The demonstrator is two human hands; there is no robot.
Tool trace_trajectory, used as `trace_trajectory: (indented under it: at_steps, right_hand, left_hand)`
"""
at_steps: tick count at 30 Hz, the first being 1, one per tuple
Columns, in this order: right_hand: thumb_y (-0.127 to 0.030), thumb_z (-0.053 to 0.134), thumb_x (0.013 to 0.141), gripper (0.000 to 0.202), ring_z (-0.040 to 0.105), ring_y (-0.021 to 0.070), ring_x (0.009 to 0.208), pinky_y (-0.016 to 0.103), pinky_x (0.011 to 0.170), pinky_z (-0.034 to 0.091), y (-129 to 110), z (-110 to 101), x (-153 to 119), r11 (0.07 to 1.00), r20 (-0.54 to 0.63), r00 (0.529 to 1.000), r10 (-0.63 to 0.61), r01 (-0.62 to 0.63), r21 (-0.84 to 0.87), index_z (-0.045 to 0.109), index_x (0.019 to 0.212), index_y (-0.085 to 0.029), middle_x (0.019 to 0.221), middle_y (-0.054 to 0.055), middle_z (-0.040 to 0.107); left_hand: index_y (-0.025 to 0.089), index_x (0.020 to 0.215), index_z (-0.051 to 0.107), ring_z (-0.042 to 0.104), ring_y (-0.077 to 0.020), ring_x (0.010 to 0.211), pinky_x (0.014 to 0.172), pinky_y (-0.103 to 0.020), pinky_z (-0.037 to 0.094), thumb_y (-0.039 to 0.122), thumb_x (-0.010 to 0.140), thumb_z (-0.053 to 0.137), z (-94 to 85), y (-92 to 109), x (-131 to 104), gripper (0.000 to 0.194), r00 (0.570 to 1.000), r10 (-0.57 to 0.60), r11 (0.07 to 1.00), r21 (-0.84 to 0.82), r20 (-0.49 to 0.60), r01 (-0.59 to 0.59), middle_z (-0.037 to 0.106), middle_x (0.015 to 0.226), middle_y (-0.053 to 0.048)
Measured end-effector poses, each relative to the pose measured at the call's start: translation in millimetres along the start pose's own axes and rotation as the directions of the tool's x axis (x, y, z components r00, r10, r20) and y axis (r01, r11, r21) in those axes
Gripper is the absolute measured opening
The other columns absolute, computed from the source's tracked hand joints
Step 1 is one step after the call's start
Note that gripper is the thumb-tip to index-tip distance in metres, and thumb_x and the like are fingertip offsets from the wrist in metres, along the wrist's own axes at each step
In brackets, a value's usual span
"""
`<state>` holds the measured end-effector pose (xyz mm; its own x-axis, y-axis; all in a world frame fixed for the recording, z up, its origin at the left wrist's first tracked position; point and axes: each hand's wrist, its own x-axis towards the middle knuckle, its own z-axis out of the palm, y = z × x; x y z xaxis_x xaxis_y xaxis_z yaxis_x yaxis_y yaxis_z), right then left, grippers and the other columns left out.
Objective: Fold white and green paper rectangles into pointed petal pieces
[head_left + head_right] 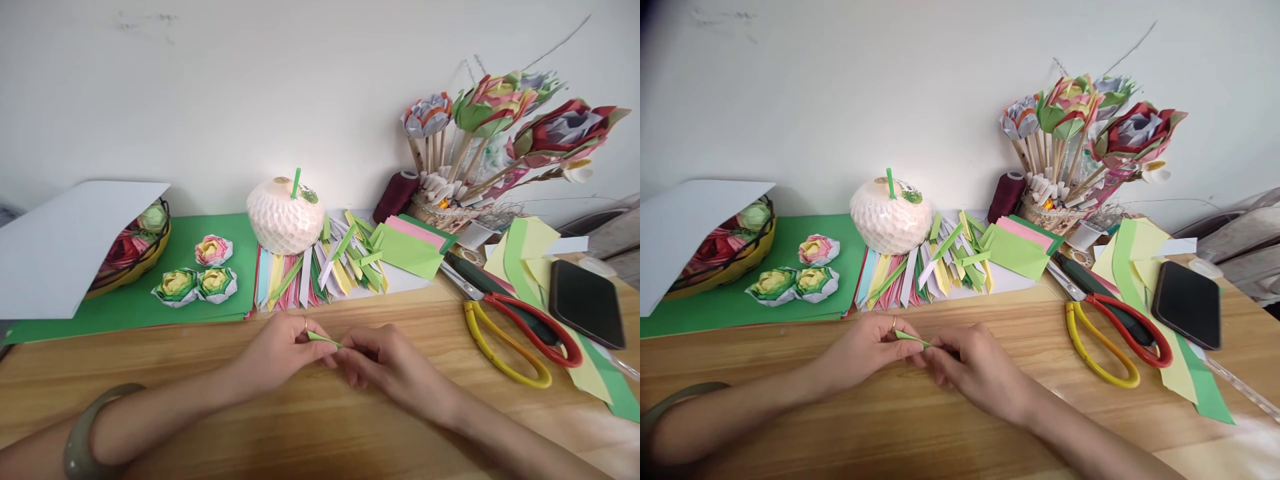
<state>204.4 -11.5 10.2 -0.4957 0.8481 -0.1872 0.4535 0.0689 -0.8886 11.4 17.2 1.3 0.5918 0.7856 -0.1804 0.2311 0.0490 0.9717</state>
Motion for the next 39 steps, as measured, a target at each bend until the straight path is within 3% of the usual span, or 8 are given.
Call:
trace_trajectory:
  at_steps: [4,8,14,18,21,29,39]
  right_hand:
    - [-0.034,0.041,0.094,0.033,0.051,0.009,0.054,0.02,0.051,0.04,-1,0,0,1.0,0.007,1.0,0.005,-0.005,-0.012,0.057,0.071,-0.017,0.061,-0.001,0.058]
    - [-0.038,0.043,0.093,0.034,0.05,0.0088,0.052,0.02,0.05,0.039,-1,-3,0,0.998,0.034,0.999,0.035,-0.037,0.055,0.056,0.07,-0.016,0.059,-0.001,0.057]
    - [-0.045,0.053,0.085,0.035,0.052,0.0099,0.049,0.021,0.049,0.042,1,-5,1,0.955,0.054,0.985,0.161,-0.169,0.243,0.053,0.063,-0.017,0.054,-0.001,0.055]
    - [-0.046,0.057,0.082,0.034,0.051,0.0097,0.049,0.021,0.049,0.042,0,-3,2,0.942,0.063,0.981,0.184,-0.194,0.274,0.055,0.065,-0.017,0.054,-0.002,0.055]
    - [-0.046,0.059,0.082,0.033,0.052,0.0097,0.049,0.021,0.05,0.043,1,-4,3,0.944,0.081,0.98,0.18,-0.195,0.267,0.057,0.067,-0.017,0.055,-0.002,0.057]
    - [-0.052,0.058,0.081,0.04,0.055,0.0098,0.054,0.023,0.055,0.045,10,-23,4,0.944,0.064,0.978,0.201,-0.21,0.253,0.058,0.066,-0.015,0.061,0.001,0.061]
    - [-0.054,0.05,0.087,0.043,0.06,0.0128,0.068,0.026,0.068,0.049,8,-33,0,0.971,0.097,0.987,0.131,-0.147,0.187,0.063,0.079,-0.013,0.075,0.005,0.066]
  left_hand:
    - [0.014,0.072,0.069,0.068,-0.0155,0.07,0.07,-0.027,0.054,0.034,0.089,0.048,-1.3,4,-2,0.034,0.999,0.022,0.999,-0.041,0.039,-0.02,0.074,0.075,-0.006]
    - [0.013,0.07,0.069,0.068,-0.0172,0.068,0.067,-0.028,0.055,0.047,0.089,0.046,-0.5,4,-2,0.045,0.999,-0.024,0.991,-0.133,0.046,0.03,0.074,0.072,-0.008]
    - [0.01,0.07,0.068,0.065,-0.0169,0.061,0.058,-0.026,0.052,0.065,0.081,0.048,-4.0,2,0,0.059,0.977,-0.18,0.952,-0.269,-0.109,0.146,0.069,0.063,-0.008]
    - [0.013,0.086,0.07,0.063,-0.0151,0.066,0.062,-0.024,0.049,0.046,0.075,0.063,-4.8,3,1,0.036,0.992,-0.101,0.993,-0.076,-0.074,0.095,0.07,0.07,-0.004]
    - [0.015,0.072,0.069,0.063,-0.0141,0.066,0.065,-0.023,0.049,0.035,0.078,0.06,-4.2,3,2,0.023,0.997,-0.074,0.997,0.009,-0.016,0.074,0.071,0.07,-0.004]
    - [0.016,0.063,0.064,0.062,-0.0147,0.063,0.065,-0.025,0.051,0.038,0.078,0.054,-9.1,4,3,0.028,0.985,-0.13,0.99,-0.064,-0.113,0.123,0.07,0.066,-0.004]
    - [0.016,0.065,0.064,0.063,-0.0151,0.065,0.065,-0.025,0.051,0.032,0.079,0.054,-9.2,1,4,0.024,0.982,-0.107,0.991,-0.098,-0.155,0.092,0.07,0.067,-0.004]
